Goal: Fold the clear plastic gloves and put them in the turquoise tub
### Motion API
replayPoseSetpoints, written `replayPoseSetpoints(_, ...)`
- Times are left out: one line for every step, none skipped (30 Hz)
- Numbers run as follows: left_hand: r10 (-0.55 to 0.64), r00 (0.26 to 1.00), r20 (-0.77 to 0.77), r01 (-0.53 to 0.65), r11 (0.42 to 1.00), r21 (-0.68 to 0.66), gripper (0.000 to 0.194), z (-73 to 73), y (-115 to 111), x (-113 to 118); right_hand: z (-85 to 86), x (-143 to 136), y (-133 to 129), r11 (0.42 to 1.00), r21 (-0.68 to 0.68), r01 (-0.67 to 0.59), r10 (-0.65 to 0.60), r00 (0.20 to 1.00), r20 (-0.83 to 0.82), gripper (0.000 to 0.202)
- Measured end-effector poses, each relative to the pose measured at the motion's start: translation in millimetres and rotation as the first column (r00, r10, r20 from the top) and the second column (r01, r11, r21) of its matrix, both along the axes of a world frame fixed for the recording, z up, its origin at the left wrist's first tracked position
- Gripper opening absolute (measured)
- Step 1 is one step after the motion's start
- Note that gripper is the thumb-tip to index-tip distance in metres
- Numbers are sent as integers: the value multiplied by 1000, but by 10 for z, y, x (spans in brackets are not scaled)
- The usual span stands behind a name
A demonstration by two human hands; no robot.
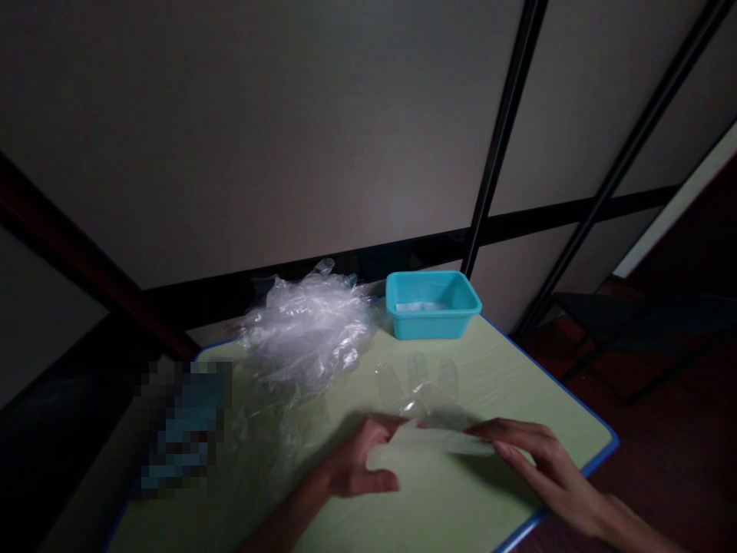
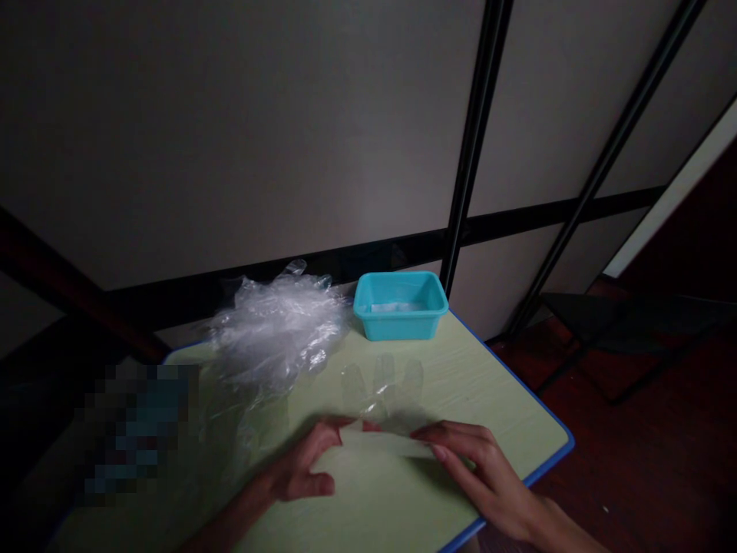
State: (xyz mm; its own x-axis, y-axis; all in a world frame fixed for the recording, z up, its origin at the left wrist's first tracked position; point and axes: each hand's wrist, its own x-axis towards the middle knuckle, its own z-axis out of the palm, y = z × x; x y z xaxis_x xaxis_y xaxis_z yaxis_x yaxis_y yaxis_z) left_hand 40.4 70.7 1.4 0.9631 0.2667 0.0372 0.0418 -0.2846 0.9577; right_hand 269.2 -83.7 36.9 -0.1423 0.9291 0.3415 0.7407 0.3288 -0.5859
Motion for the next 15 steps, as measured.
replayPoseSetpoints(4, 1000, -14, -3, 995, 99, 63, 24, -17, 4, -15, 23, -1, 996, 58, -69, 64, 994, 86, 29)
replayPoseSetpoints(25, 999, -20, -21, 986, 166, 51, 39, -36, 12, -41, 49, -3, 980, 108, -166, 144, 971, 188, 29)
replayPoseSetpoints(56, 998, -18, -51, 977, 209, 40, 42, -55, 24, -76, 77, -5, 952, 139, -271, 222, 930, 295, 31)
replayPoseSetpoints(94, 995, -20, -87, 968, 235, 33, 37, -74, 37, -116, 103, -6, 917, 142, -372, 293, 871, 394, 33)
replayPoseSetpoints(121, 993, -20, -112, 964, 242, 30, 27, -90, 50, -159, 125, -3, 885, 128, -448, 343, 812, 472, 36)
replayPoseSetpoints(128, 992, -17, -121, 964, 238, 29, 15, -103, 61, -200, 141, 3, 869, 106, -483, 364, 770, 524, 39)
replayPoseSetpoints(126, 992, -13, -120, 965, 231, 29, 6, -114, 68, -237, 150, 11, 870, 82, -486, 365, 748, 554, 40)
replayPoseSetpoints(121, 993, -9, -116, 967, 228, 29, 0, -122, 71, -268, 151, 22, 884, 60, -465, 353, 744, 568, 41)
replayPoseSetpoints(118, 993, -8, -114, 967, 228, 29, 0, -128, 70, -292, 146, 36, 901, 36, -433, 336, 748, 572, 41)
replayPoseSetpoints(116, 993, -11, -110, 967, 229, 29, 5, -132, 67, -311, 135, 50, 918, 16, -397, 317, 757, 572, 39)
replayPoseSetpoints(112, 994, -16, -105, 967, 231, 29, 12, -134, 63, -325, 122, 65, 932, 0, -364, 299, 766, 569, 38)
replayPoseSetpoints(107, 994, -21, -99, 967, 233, 29, 21, -135, 59, -337, 107, 80, 940, -14, -341, 288, 771, 568, 36)
replayPoseSetpoints(103, 994, -24, -94, 967, 235, 30, 28, -134, 56, -346, 94, 94, 946, -18, -323, 276, 777, 566, 34)
replayPoseSetpoints(98, 995, -25, -89, 967, 237, 31, 34, -132, 55, -353, 83, 106, 952, -16, -307, 262, 784, 562, 34)
replayPoseSetpoints(95, 995, -24, -87, 967, 238, 33, 37, -129, 55, -358, 74, 116, 955, -10, -295, 251, 793, 556, 33)
